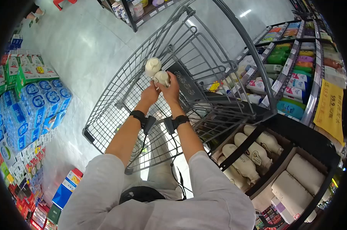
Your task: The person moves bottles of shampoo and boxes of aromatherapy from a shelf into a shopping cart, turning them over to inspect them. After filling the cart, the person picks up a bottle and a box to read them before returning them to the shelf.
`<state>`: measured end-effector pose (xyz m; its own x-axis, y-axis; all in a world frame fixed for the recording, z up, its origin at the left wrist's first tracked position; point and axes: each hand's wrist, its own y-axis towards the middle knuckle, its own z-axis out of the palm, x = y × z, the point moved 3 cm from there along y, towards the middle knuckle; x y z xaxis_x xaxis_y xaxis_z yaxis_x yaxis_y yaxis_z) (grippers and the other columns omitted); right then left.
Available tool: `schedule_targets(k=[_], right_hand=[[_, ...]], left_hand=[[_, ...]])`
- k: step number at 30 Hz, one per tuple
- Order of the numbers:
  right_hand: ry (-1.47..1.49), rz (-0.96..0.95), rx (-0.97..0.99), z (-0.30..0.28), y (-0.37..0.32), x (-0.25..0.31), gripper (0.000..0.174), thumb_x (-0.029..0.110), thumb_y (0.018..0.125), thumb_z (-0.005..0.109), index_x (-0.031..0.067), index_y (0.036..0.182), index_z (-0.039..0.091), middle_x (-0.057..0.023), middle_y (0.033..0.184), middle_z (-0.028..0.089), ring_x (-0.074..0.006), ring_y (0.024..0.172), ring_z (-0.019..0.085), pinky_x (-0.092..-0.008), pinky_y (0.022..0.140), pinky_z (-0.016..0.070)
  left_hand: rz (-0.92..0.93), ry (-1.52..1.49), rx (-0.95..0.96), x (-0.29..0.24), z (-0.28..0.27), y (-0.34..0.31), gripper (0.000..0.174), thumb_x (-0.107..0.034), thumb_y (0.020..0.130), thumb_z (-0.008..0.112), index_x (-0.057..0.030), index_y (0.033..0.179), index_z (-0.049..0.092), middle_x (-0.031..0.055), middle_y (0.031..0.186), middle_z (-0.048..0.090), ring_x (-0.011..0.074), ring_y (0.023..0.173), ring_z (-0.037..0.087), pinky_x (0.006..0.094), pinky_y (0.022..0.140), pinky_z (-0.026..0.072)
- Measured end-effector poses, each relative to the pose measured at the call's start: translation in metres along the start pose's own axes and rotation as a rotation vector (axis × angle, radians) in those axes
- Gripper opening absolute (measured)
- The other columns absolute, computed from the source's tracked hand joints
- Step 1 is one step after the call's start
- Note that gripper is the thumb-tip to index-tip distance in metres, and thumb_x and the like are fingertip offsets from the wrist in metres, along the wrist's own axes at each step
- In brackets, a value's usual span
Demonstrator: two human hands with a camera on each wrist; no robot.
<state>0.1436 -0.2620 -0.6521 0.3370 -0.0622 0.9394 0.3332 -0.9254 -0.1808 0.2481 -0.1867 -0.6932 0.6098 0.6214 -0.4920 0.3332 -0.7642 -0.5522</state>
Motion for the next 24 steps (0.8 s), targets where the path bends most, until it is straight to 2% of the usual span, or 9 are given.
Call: schedule_targets(k=[5, 8, 9, 13, 15, 16, 17, 19, 24], right_hand=[[-0.253, -0.14, -0.088, -0.01, -0.001, 0.008, 0.075, 0.014, 0.073, 0.082, 0.0047, 0.138, 0.047, -0.0192, 0.137, 0.045, -0.0377, 0.129, 0.043, -0.0422, 0.104, 0.0398], [-0.019, 0.003, -0.208, -0.008, -0.022, -0.026, 0.08, 0.012, 0.076, 0.08, 0.0022, 0.143, 0.038, -0.0207, 0.134, 0.046, -0.0333, 0.124, 0.049, -0.0406, 0.103, 0.0412], [-0.021, -0.011, -0.22, -0.01, -0.033, -0.024, 0.08, 0.012, 0.076, 0.08, 0.0022, 0.143, 0.038, -0.0207, 0.134, 0.046, -0.0333, 0.124, 0.049, -0.0406, 0.103, 0.0412], [0.16, 0.038, -0.246, -0.015, -0.087, -0.036, 0.064, 0.011, 0.08, 0.076, 0.0009, 0.135, 0.044, -0.016, 0.128, 0.053, -0.0249, 0.114, 0.056, -0.0361, 0.094, 0.0466], [0.206, -0.029, -0.253, -0.026, -0.112, -0.028, 0.056, 0.012, 0.083, 0.074, 0.0005, 0.131, 0.048, -0.0132, 0.122, 0.058, -0.0217, 0.107, 0.06, -0.0337, 0.088, 0.0491], [0.219, 0.09, -0.129, -0.033, -0.128, -0.02, 0.046, 0.013, 0.086, 0.072, 0.0011, 0.126, 0.052, -0.0108, 0.113, 0.063, -0.0197, 0.099, 0.063, -0.0312, 0.085, 0.0497], [0.231, 0.207, -0.011, -0.041, -0.145, -0.012, 0.038, 0.015, 0.088, 0.069, 0.0016, 0.121, 0.056, -0.0083, 0.103, 0.067, -0.0177, 0.092, 0.065, -0.0286, 0.082, 0.0504], [0.348, 0.255, 0.052, -0.06, -0.187, 0.037, 0.031, 0.016, 0.091, 0.066, 0.0018, 0.117, 0.059, -0.0071, 0.098, 0.068, -0.0161, 0.088, 0.066, -0.0274, 0.081, 0.0508], [0.464, 0.18, 0.153, -0.118, -0.304, 0.162, 0.018, 0.012, 0.095, 0.06, 0.0001, 0.108, 0.062, -0.0079, 0.094, 0.069, -0.0159, 0.087, 0.067, -0.0288, 0.078, 0.0527]], left_hand=[[0.076, -0.349, 0.034, -0.003, -0.002, 0.004, 0.077, -0.04, 0.093, 0.059, 0.0026, 0.144, 0.021, 0.0268, 0.114, 0.066, 0.0446, 0.105, 0.063, 0.048, 0.089, 0.05], [0.149, -0.471, 0.276, 0.004, 0.0, 0.0, 0.094, -0.024, 0.088, 0.069, 0.0001, 0.154, 0.006, 0.0264, 0.156, 0.026, 0.0365, 0.144, 0.028, 0.0383, 0.113, 0.0306], [0.167, -0.469, 0.272, 0.003, -0.008, -0.004, 0.094, -0.024, 0.088, 0.069, 0.0001, 0.154, 0.006, 0.0264, 0.156, 0.026, 0.0365, 0.144, 0.028, 0.0383, 0.113, 0.0306], [0.271, -0.554, 0.242, -0.004, -0.04, -0.044, 0.094, -0.027, 0.084, 0.072, 0.0037, 0.152, 0.014, 0.0275, 0.148, 0.038, 0.0374, 0.136, 0.041, 0.0407, 0.109, 0.0363], [0.065, -0.745, 0.331, -0.011, -0.067, -0.075, 0.09, -0.026, 0.085, 0.07, 0.0032, 0.151, 0.017, 0.0289, 0.147, 0.038, 0.0355, 0.128, 0.05, 0.0403, 0.098, 0.0458], [0.14, -0.628, 0.189, 0.016, -0.041, -0.058, 0.077, -0.025, 0.085, 0.069, 0.0019, 0.146, 0.03, 0.0281, 0.133, 0.053, 0.0288, 0.102, 0.065, 0.0365, 0.076, 0.0525], [0.177, -0.624, 0.191, 0.008, -0.053, -0.074, 0.077, -0.025, 0.085, 0.069, 0.0019, 0.146, 0.03, 0.0281, 0.133, 0.053, 0.0288, 0.102, 0.065, 0.0365, 0.076, 0.0525], [0.074, -0.641, 0.336, -0.009, -0.082, -0.123, 0.056, -0.031, 0.087, 0.066, -0.0051, 0.134, 0.048, 0.0133, 0.115, 0.065, 0.0181, 0.084, 0.065, 0.0352, 0.067, 0.0468], [0.427, -0.744, 0.509, -0.089, -0.12, -0.249, 0.025, -0.021, 0.089, 0.063, -0.0001, 0.102, 0.062, 0.012, 0.084, 0.069, 0.0179, 0.068, 0.066, 0.0294, 0.057, 0.0479]])
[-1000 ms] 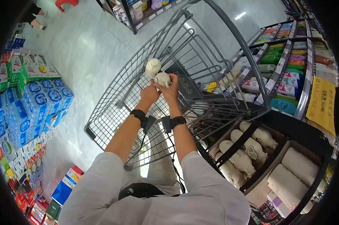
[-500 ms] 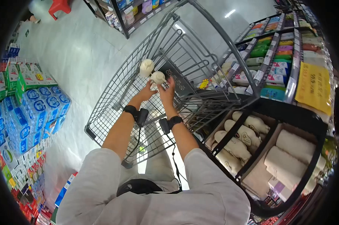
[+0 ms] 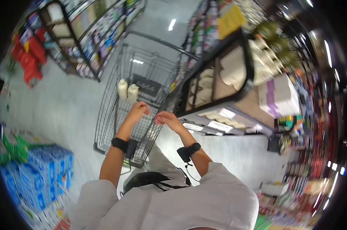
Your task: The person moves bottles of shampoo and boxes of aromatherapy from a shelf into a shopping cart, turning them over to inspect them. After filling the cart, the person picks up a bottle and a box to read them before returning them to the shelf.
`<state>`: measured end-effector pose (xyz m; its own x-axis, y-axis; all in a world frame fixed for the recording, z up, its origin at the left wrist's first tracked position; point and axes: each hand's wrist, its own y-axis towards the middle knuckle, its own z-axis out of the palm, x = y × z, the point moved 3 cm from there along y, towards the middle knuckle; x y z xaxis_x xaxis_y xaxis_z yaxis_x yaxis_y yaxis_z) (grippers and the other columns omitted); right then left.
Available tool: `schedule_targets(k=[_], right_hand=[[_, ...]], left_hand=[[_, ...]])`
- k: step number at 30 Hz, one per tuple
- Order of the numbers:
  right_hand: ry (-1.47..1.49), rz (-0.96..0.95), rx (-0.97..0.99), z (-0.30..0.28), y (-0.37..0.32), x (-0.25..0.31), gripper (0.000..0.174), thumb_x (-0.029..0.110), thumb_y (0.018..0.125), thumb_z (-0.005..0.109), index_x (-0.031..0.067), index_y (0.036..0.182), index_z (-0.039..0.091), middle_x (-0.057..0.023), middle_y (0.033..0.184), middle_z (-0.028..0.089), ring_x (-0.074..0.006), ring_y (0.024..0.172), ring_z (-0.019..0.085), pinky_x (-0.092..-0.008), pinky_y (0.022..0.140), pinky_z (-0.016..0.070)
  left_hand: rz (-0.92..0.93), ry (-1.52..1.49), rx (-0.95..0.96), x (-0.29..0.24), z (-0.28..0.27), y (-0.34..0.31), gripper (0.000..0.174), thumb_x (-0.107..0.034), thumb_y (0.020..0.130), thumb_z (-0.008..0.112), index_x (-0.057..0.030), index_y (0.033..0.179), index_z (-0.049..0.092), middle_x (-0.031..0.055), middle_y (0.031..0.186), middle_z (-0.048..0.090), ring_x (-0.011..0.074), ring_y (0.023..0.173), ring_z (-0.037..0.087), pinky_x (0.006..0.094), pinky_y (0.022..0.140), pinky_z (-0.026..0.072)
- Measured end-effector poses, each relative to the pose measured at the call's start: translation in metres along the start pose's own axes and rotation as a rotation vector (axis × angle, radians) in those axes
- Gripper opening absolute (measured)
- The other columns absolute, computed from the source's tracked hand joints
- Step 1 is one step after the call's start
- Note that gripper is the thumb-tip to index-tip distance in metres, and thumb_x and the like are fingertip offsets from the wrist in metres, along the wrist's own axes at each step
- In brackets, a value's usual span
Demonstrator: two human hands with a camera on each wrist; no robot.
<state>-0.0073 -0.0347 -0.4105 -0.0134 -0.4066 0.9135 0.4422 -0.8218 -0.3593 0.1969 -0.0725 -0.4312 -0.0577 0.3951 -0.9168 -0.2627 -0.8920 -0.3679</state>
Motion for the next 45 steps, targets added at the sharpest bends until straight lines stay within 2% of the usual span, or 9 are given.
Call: schedule_targets(k=[5, 10, 12, 14, 19, 23, 28, 37, 45], right_hand=[[0.031, -0.211, -0.038, -0.02, -0.118, 0.087, 0.018, 0.012, 0.095, 0.06, -0.0013, 0.107, 0.062, -0.0092, 0.096, 0.069, -0.0161, 0.087, 0.066, -0.0298, 0.08, 0.0528], [-0.171, -0.545, -0.426, -0.089, -0.216, 0.16, 0.014, 0.007, 0.092, 0.056, -0.001, 0.099, 0.063, -0.0078, 0.079, 0.067, -0.0158, 0.076, 0.065, -0.029, 0.076, 0.0521], [-0.158, -0.626, -0.521, -0.127, -0.232, 0.18, 0.014, 0.008, 0.091, 0.055, -0.0012, 0.098, 0.063, -0.0069, 0.074, 0.066, -0.0156, 0.073, 0.065, -0.029, 0.075, 0.0516], [-0.139, -0.673, -0.834, -0.168, -0.249, 0.203, 0.018, 0.01, 0.091, 0.058, -0.0023, 0.104, 0.061, -0.0092, 0.086, 0.067, -0.0153, 0.081, 0.064, -0.0292, 0.074, 0.0505], [-0.378, -0.838, -0.985, -0.248, -0.206, 0.256, 0.061, 0.024, 0.083, 0.075, 0.0019, 0.131, 0.044, -0.0146, 0.126, 0.055, -0.0231, 0.111, 0.057, -0.0346, 0.085, 0.0501], [-0.568, -0.896, -1.122, -0.261, -0.176, 0.287, 0.079, 0.034, 0.072, 0.084, 0.002, 0.132, 0.044, -0.0137, 0.123, 0.055, -0.0247, 0.11, 0.058, -0.0376, 0.086, 0.051], [-0.837, -0.957, -1.202, -0.244, -0.187, 0.317, 0.084, 0.032, 0.066, 0.085, 0.003, 0.133, 0.043, -0.0138, 0.119, 0.054, -0.0312, 0.108, 0.058, -0.0428, 0.087, 0.0508], [-0.846, -0.82, -1.131, -0.253, -0.179, 0.305, 0.092, 0.037, 0.064, 0.086, 0.0109, 0.14, 0.039, -0.0131, 0.116, 0.056, -0.0285, 0.105, 0.064, -0.0418, 0.083, 0.0527], [-0.477, -1.066, -1.082, -0.26, -0.216, 0.281, 0.087, 0.019, 0.062, 0.087, 0.001, 0.134, 0.042, -0.0167, 0.127, 0.056, -0.0282, 0.112, 0.061, -0.0403, 0.085, 0.0555]], left_hand=[[0.278, 0.303, 0.392, -0.1, 0.123, -0.04, 0.018, -0.02, 0.095, 0.057, -0.0024, 0.096, 0.062, 0.005, 0.084, 0.068, 0.0134, 0.078, 0.064, 0.0299, 0.07, 0.0481], [0.506, 0.375, 0.6, -0.161, 0.253, -0.086, 0.019, -0.01, 0.093, 0.058, 0.0, 0.109, 0.057, 0.0087, 0.093, 0.068, 0.0167, 0.088, 0.065, 0.0306, 0.078, 0.0508], [0.702, 0.346, 0.524, -0.179, 0.297, -0.093, 0.037, -0.006, 0.088, 0.061, -0.0021, 0.123, 0.051, 0.0139, 0.11, 0.064, 0.0225, 0.104, 0.063, 0.034, 0.086, 0.0503], [0.85, 0.386, 0.337, -0.186, 0.337, -0.082, 0.045, -0.007, 0.086, 0.062, -0.0023, 0.128, 0.047, 0.0174, 0.12, 0.059, 0.0292, 0.111, 0.059, 0.0377, 0.09, 0.0479], [1.029, 0.496, -0.12, -0.196, 0.408, -0.015, 0.075, -0.003, 0.077, 0.065, 0.0048, 0.142, 0.027, 0.0261, 0.146, 0.031, 0.0443, 0.135, 0.034, 0.045, 0.11, 0.0342], [0.883, 0.438, -0.184, -0.196, 0.428, 0.014, 0.085, -0.001, 0.077, 0.064, 0.0069, 0.148, 0.017, 0.0254, 0.154, 0.018, 0.0397, 0.142, 0.023, 0.0419, 0.118, 0.0233], [0.878, 0.605, -0.215, -0.19, 0.434, 0.02, 0.091, -0.004, 0.075, 0.067, -0.0003, 0.152, 0.019, 0.0251, 0.158, 0.014, 0.0408, 0.133, 0.041, 0.0438, 0.108, 0.038], [0.908, 0.769, -0.247, -0.184, 0.441, 0.005, 0.083, -0.009, 0.069, 0.069, 0.0015, 0.144, 0.033, 0.0243, 0.146, 0.039, 0.0417, 0.126, 0.047, 0.0443, 0.101, 0.0426], [1.084, 0.574, -0.295, -0.2, 0.426, -0.023, 0.057, -0.001, 0.077, 0.067, -0.0007, 0.129, 0.044, 0.017, 0.13, 0.05, 0.0366, 0.121, 0.049, 0.0415, 0.097, 0.0432]])
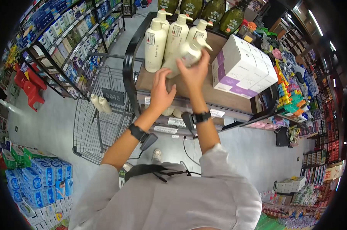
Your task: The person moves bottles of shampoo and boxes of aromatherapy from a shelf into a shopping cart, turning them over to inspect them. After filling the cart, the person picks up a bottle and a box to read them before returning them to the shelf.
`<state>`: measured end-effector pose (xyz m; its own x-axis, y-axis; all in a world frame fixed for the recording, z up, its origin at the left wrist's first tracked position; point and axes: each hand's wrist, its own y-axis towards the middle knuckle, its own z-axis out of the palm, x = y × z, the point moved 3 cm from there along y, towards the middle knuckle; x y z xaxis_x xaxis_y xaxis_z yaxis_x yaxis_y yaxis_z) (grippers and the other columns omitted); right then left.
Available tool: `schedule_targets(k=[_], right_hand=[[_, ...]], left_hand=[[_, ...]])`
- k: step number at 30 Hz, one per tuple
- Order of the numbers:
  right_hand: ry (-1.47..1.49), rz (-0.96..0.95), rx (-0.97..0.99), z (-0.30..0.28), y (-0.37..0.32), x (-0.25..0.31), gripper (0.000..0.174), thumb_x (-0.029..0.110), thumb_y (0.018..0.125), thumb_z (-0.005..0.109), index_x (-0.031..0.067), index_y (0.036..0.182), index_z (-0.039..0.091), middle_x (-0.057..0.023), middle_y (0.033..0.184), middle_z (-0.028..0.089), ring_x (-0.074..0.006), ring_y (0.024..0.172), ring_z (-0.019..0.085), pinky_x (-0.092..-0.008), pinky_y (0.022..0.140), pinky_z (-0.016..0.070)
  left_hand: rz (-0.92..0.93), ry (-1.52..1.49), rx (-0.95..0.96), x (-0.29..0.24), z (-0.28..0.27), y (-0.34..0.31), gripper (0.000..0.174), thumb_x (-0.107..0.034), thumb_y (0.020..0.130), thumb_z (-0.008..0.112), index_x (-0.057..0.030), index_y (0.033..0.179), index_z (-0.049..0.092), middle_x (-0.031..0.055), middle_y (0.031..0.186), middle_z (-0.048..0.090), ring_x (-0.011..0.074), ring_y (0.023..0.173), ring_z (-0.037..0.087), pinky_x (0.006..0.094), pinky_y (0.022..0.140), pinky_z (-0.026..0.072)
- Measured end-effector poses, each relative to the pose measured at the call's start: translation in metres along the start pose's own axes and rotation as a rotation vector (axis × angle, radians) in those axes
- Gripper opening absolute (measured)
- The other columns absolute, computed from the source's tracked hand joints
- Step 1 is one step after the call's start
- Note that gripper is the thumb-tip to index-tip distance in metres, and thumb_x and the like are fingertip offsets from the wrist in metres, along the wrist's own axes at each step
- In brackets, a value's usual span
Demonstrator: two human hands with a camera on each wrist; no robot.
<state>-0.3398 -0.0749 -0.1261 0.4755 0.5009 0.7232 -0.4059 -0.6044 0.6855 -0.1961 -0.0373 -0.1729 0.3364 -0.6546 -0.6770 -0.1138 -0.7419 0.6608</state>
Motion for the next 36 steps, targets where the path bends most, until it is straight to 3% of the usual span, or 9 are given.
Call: schedule_targets(k=[8, 12, 18, 21, 24, 26, 30, 31, 36], right_hand=[[0.492, 0.065, -0.016, -0.059, -0.054, 0.056, 0.091, 0.016, 0.067, 0.085, 0.0008, 0.14, 0.033, -0.0125, 0.128, 0.048, -0.0218, 0.117, 0.052, -0.035, 0.096, 0.0457], [0.67, 0.165, 0.044, -0.031, -0.092, 0.09, 0.091, 0.025, 0.07, 0.085, 0.0025, 0.14, 0.031, -0.0105, 0.127, 0.047, -0.0211, 0.119, 0.049, -0.0362, 0.103, 0.0393], [0.697, 0.185, 0.193, 0.05, -0.148, 0.163, 0.089, 0.022, 0.074, 0.084, 0.0013, 0.14, 0.027, -0.0127, 0.126, 0.049, -0.0225, 0.12, 0.049, -0.038, 0.103, 0.0396], [0.515, 0.21, 0.339, 0.095, -0.184, 0.208, 0.088, 0.02, 0.074, 0.084, 0.0003, 0.14, 0.028, -0.0144, 0.126, 0.049, -0.0231, 0.123, 0.048, -0.0389, 0.103, 0.0406], [0.67, 0.216, 0.553, 0.147, -0.217, 0.234, 0.075, 0.021, 0.087, 0.065, -0.0029, 0.147, 0.027, -0.0175, 0.139, 0.046, -0.0233, 0.132, 0.042, -0.0367, 0.11, 0.0325], [0.753, 0.291, 0.621, 0.181, -0.237, 0.23, 0.067, 0.019, 0.088, 0.059, -0.0035, 0.146, 0.033, -0.0153, 0.138, 0.048, -0.023, 0.13, 0.044, -0.0344, 0.109, 0.0323], [0.659, 0.481, 0.717, 0.231, -0.278, 0.235, 0.061, 0.024, 0.088, 0.067, -0.0023, 0.137, 0.043, -0.0117, 0.12, 0.059, -0.0192, 0.11, 0.057, -0.0317, 0.096, 0.044], [0.587, 0.525, 0.737, 0.24, -0.288, 0.231, 0.059, 0.026, 0.088, 0.069, -0.0016, 0.133, 0.046, -0.0102, 0.114, 0.061, -0.0175, 0.103, 0.06, -0.0308, 0.09, 0.0473], [0.461, 0.623, 0.796, 0.267, -0.311, 0.206, 0.06, 0.031, 0.089, 0.068, -0.0001, 0.135, 0.046, -0.0095, 0.112, 0.061, -0.0166, 0.102, 0.06, -0.0294, 0.088, 0.0472]], left_hand=[[0.054, 0.181, 0.202, -0.067, -0.062, -0.002, 0.09, -0.023, 0.065, 0.085, -0.005, 0.141, 0.042, 0.0162, 0.132, 0.055, 0.036, 0.122, 0.052, 0.0456, 0.101, 0.0397], [0.19, 0.186, 0.046, -0.058, -0.113, -0.034, 0.091, -0.028, 0.057, 0.088, -0.0074, 0.137, 0.05, 0.0128, 0.116, 0.064, 0.0326, 0.104, 0.062, 0.0425, 0.088, 0.0482], [0.123, 0.123, -0.03, -0.037, -0.226, -0.076, 0.088, -0.021, 0.055, 0.089, -0.0038, 0.134, 0.053, 0.0164, 0.118, 0.064, 0.0347, 0.106, 0.063, 0.0406, 0.092, 0.0516], [0.015, -0.039, -0.008, -0.008, -0.289, -0.107, 0.086, -0.02, 0.058, 0.09, -0.0013, 0.133, 0.052, 0.0163, 0.119, 0.064, 0.0298, 0.106, 0.065, 0.0381, 0.091, 0.0517], [-0.222, -0.285, 0.077, 0.039, -0.339, -0.148, 0.081, -0.024, 0.063, 0.087, 0.0019, 0.131, 0.052, 0.0164, 0.12, 0.064, 0.0247, 0.107, 0.065, 0.0363, 0.091, 0.052], [-0.558, -0.91, 0.177, 0.069, -0.361, -0.184, 0.074, -0.026, 0.071, 0.081, 0.0034, 0.132, 0.051, 0.0165, 0.121, 0.064, 0.0228, 0.107, 0.064, 0.0363, 0.09, 0.0532], [-0.856, -1.663, 0.391, 0.067, -0.392, -0.22, 0.07, -0.038, 0.084, 0.06, 0.0038, 0.138, 0.044, 0.026, 0.115, 0.063, 0.038, 0.1, 0.067, 0.0435, 0.083, 0.0566], [-0.884, -1.636, 0.444, 0.077, -0.392, -0.232, 0.078, -0.053, 0.084, 0.052, 0.0028, 0.138, 0.042, 0.0308, 0.114, 0.06, 0.0415, 0.089, 0.068, 0.0458, 0.077, 0.057], [-0.933, -1.637, 0.392, 0.115, -0.394, -0.254, 0.071, -0.05, 0.088, 0.052, 0.0018, 0.136, 0.045, 0.027, 0.112, 0.062, 0.0375, 0.089, 0.068, 0.043, 0.081, 0.0559]])
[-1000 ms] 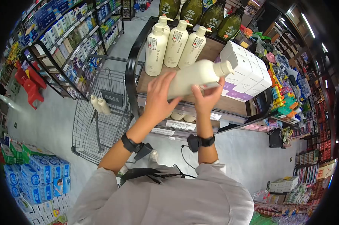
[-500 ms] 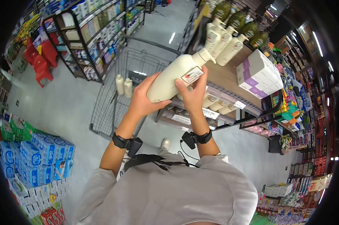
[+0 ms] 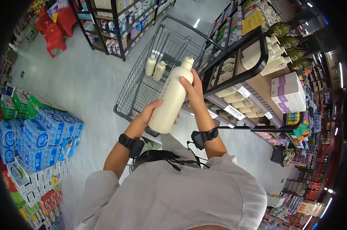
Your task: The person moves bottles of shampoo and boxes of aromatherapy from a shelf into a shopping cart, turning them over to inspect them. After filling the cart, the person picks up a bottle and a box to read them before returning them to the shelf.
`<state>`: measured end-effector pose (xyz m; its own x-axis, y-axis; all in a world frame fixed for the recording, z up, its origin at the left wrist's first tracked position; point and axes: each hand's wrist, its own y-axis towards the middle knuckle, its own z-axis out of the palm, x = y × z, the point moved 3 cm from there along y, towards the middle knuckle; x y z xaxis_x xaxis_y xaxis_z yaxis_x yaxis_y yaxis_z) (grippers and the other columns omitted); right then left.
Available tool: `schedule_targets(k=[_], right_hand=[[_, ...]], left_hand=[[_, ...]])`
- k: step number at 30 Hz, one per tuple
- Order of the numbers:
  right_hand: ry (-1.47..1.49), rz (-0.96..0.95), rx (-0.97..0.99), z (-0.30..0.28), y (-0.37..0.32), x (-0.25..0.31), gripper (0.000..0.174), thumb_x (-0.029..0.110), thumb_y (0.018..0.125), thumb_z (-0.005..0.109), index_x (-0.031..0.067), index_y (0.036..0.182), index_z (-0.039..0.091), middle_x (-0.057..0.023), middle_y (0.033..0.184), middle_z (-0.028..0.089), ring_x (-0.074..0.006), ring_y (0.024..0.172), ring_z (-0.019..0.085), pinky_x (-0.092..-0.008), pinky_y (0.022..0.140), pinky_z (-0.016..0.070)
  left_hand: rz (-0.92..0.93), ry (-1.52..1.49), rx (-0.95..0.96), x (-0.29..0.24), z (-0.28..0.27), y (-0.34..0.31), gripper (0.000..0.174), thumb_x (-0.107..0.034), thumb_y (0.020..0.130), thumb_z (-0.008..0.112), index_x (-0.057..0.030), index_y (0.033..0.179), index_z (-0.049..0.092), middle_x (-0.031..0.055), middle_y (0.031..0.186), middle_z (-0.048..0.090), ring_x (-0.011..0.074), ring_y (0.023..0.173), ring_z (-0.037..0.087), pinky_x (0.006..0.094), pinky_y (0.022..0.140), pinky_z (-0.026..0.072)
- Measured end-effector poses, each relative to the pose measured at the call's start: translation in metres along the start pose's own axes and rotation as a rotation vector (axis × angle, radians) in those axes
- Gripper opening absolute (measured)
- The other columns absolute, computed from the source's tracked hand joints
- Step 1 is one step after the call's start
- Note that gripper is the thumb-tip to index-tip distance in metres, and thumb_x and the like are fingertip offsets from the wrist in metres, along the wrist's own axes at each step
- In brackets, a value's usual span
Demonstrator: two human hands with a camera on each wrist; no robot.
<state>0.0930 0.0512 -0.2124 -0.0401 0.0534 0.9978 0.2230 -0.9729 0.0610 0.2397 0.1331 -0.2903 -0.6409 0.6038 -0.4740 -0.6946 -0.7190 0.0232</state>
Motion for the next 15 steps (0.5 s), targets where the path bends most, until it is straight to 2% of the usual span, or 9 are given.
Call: schedule_targets(k=[2, 4, 5, 7, 8, 10, 11, 13, 15], right_hand=[[-0.008, 0.005, -0.007, -0.008, 0.011, -0.01, 0.058, 0.028, 0.088, 0.07, -0.0005, 0.132, 0.046, -0.0096, 0.11, 0.062, -0.016, 0.098, 0.061, -0.0294, 0.084, 0.0498], [0.028, 0.239, 0.086, -0.019, 0.024, -0.018, 0.06, 0.029, 0.088, 0.07, -0.0007, 0.134, 0.044, -0.01, 0.112, 0.062, -0.0167, 0.101, 0.061, -0.0287, 0.082, 0.0512], [0.032, 0.247, 0.082, -0.025, 0.031, -0.021, 0.06, 0.029, 0.088, 0.07, -0.0007, 0.134, 0.044, -0.01, 0.112, 0.062, -0.0167, 0.101, 0.061, -0.0287, 0.082, 0.0512], [-0.027, 0.273, 0.186, -0.037, 0.047, -0.03, 0.066, 0.03, 0.086, 0.072, -0.0013, 0.136, 0.042, -0.0106, 0.117, 0.061, -0.0187, 0.103, 0.062, -0.0286, 0.081, 0.0524], [-0.023, 0.281, 0.182, -0.043, 0.057, -0.039, 0.066, 0.03, 0.086, 0.072, -0.0013, 0.136, 0.042, -0.0106, 0.117, 0.061, -0.0187, 0.103, 0.062, -0.0286, 0.081, 0.0524], [-0.219, 0.301, 0.204, -0.053, 0.081, -0.07, 0.071, 0.031, 0.083, 0.076, -0.0022, 0.136, 0.042, -0.012, 0.116, 0.063, -0.0211, 0.105, 0.063, -0.0322, 0.084, 0.0536], [-0.366, 0.127, 0.148, -0.061, 0.096, -0.103, 0.079, 0.033, 0.076, 0.081, -0.0025, 0.135, 0.043, -0.0161, 0.114, 0.065, -0.0265, 0.104, 0.065, -0.0364, 0.084, 0.0543], [-0.424, 0.162, 0.088, -0.069, 0.125, -0.144, 0.081, 0.034, 0.073, 0.083, -0.0024, 0.134, 0.044, -0.0185, 0.114, 0.065, -0.029, 0.105, 0.066, -0.038, 0.086, 0.0538], [-0.475, 0.234, 0.02, -0.077, 0.146, -0.191, 0.083, 0.035, 0.07, 0.086, -0.0022, 0.132, 0.044, -0.021, 0.113, 0.066, -0.0315, 0.106, 0.066, -0.0396, 0.088, 0.0534]], left_hand=[[-0.008, 0.059, -0.059, 0.007, -0.026, 0.01, 0.068, -0.047, 0.088, 0.055, 0.0014, 0.135, 0.046, 0.025, 0.112, 0.062, 0.0355, 0.09, 0.068, 0.0418, 0.083, 0.0554], [0.186, 0.568, -0.419, 0.0, -0.051, 0.024, 0.063, -0.032, 0.084, 0.07, 0.0025, 0.131, 0.047, 0.0233, 0.113, 0.065, 0.0348, 0.101, 0.067, 0.041, 0.085, 0.0543], [0.178, 0.564, -0.422, 0.0, -0.06, 0.033, 0.063, -0.032, 0.084, 0.07, 0.0025, 0.131, 0.047, 0.0233, 0.113, 0.065, 0.0348, 0.101, 0.067, 0.041, 0.085, 0.0543], [0.379, 0.975, -0.51, -0.017, -0.067, 0.055, 0.072, -0.026, 0.076, 0.078, 0.0023, 0.133, 0.044, 0.0208, 0.113, 0.065, 0.0333, 0.104, 0.066, 0.0393, 0.088, 0.052], [0.369, 0.972, -0.512, -0.022, -0.073, 0.067, 0.072, -0.026, 0.076, 0.078, 0.0023, 0.133, 0.044, 0.0208, 0.113, 0.065, 0.0333, 0.104, 0.066, 0.0393, 0.088, 0.052], [0.093, 1.214, -0.648, -0.031, -0.09, 0.093, 0.075, -0.022, 0.072, 0.08, -0.0004, 0.133, 0.041, 0.0208, 0.115, 0.064, 0.0357, 0.107, 0.064, 0.0407, 0.091, 0.0495], [0.083, 1.213, -0.648, -0.023, -0.114, 0.103, 0.075, -0.022, 0.072, 0.08, -0.0004, 0.133, 0.041, 0.0208, 0.115, 0.064, 0.0357, 0.107, 0.064, 0.0407, 0.091, 0.0495], [0.166, 1.211, -0.681, -0.01, -0.183, 0.13, 0.077, -0.02, 0.07, 0.081, -0.0034, 0.133, 0.041, 0.0213, 0.118, 0.061, 0.0375, 0.109, 0.061, 0.0418, 0.092, 0.0487], [0.057, 1.23, -0.738, -0.017, -0.212, 0.157, 0.076, -0.02, 0.069, 0.082, -0.0034, 0.131, 0.042, 0.0211, 0.119, 0.06, 0.0378, 0.11, 0.061, 0.0428, 0.091, 0.0489]])
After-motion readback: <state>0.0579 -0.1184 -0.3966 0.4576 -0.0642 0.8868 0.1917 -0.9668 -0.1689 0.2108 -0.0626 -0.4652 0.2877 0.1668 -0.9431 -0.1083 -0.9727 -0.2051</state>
